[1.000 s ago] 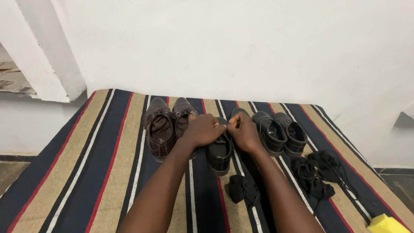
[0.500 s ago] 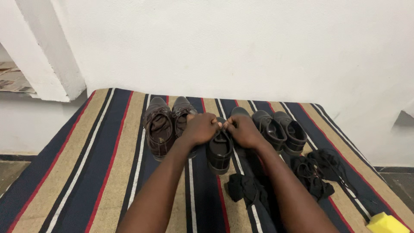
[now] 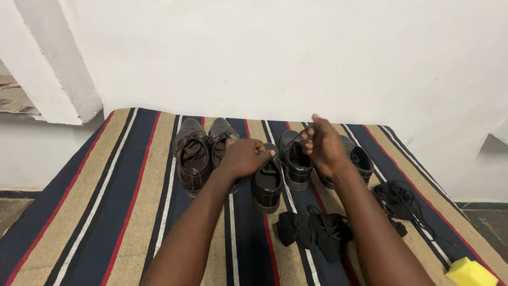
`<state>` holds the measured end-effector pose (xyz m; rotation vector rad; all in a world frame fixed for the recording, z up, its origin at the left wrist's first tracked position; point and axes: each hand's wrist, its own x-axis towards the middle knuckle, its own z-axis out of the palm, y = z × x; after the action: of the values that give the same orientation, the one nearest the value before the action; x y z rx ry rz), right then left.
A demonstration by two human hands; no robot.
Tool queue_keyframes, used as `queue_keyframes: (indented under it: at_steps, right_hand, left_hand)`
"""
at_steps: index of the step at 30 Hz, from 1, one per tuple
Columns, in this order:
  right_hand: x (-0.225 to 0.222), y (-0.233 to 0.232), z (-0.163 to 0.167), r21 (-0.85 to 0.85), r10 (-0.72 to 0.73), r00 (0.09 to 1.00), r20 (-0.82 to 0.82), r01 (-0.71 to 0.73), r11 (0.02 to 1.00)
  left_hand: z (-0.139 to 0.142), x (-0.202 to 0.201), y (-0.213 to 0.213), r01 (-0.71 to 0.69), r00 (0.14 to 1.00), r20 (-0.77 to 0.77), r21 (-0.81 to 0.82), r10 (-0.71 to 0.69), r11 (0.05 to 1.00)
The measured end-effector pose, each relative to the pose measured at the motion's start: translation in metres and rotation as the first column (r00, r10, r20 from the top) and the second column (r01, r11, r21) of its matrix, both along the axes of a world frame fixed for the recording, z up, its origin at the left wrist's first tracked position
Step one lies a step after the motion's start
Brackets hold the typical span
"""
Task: The person sits at a bed with several pairs of lace-up shoes laid out and removes the shoelaces from them one shoe at a time, pulling each lace fully out of the eyelets and setting the removed laces on the bed beside the shoes.
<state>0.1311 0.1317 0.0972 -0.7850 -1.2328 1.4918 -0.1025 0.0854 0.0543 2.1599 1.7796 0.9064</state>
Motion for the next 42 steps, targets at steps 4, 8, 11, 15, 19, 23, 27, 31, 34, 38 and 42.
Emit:
queue_keyframes:
  at_steps: [4, 8, 11, 15, 19, 23, 27, 31, 34, 38, 42]
  right_hand:
    - [0.015, -0.011, 0.019, -0.048, -0.051, 0.998, 0.040, 0.053, 0.997]
    - [0.014, -0.023, 0.022, 0.010, -0.119, 0.929, 0.350, 0.123, 0.992]
    - [0.013, -0.026, 0.020, 0.119, -0.147, 0.831, 0.537, 0.098, 0.988]
    - [0.014, -0.022, 0.014, 0.110, -0.158, 0.942, 0.295, 0.130, 0.985]
    - [0.012, -0.016, 0.004, 0.085, -0.194, 0.951, 0.241, 0.179, 0.980]
    - [0.011, -0.011, -0.002, 0.155, -0.253, 0.857, 0.448, 0.204, 0.967]
    - [0.012, -0.008, 0.002, 0.108, -0.359, 0.909, 0.213, 0.343, 0.933]
    - [0.006, -0.013, -0.001, 0.088, -0.325, 0.897, 0.298, 0.313, 0.946]
    - [0.007, -0.016, -0.004, 0.090, -0.288, 0.955, 0.072, 0.281, 0.956]
    - [0.018, -0.011, -0.001, 0.097, -0.253, 0.961, -0.110, 0.264, 0.960]
    - [0.022, -0.010, 0.003, 0.126, -0.277, 0.958, -0.073, 0.284, 0.950]
  left_hand:
    - [-0.009, 0.003, 0.001, -0.020, 0.998, -0.051, 0.069, 0.024, 0.997]
    - [-0.014, -0.004, 0.018, -0.108, 0.979, 0.184, 0.130, 0.083, 0.986]
    - [-0.012, -0.017, 0.024, 0.066, 0.681, 0.728, 0.054, -0.084, 0.996]
    - [-0.004, -0.029, 0.014, 0.111, 0.494, 0.869, -0.106, 0.038, 0.988]
    - [0.005, -0.032, -0.001, -0.004, 0.777, 0.624, -0.126, 0.083, 0.992]
    - [0.008, -0.035, -0.008, -0.027, 0.962, 0.273, -0.004, 0.027, 1.000]
    - [0.011, -0.038, -0.006, -0.069, 0.797, 0.604, 0.065, 0.015, 0.995]
    - [0.014, -0.048, -0.013, -0.052, 0.543, 0.838, -0.043, 0.064, 0.998]
    - [0.025, -0.050, -0.018, -0.080, 0.506, 0.855, -0.089, 0.117, 0.993]
    - [0.044, -0.053, -0.027, -0.078, 0.339, 0.928, -0.137, 0.155, 0.988]
    - [0.064, -0.052, -0.034, -0.071, 0.332, 0.937, -0.090, 0.109, 0.993]
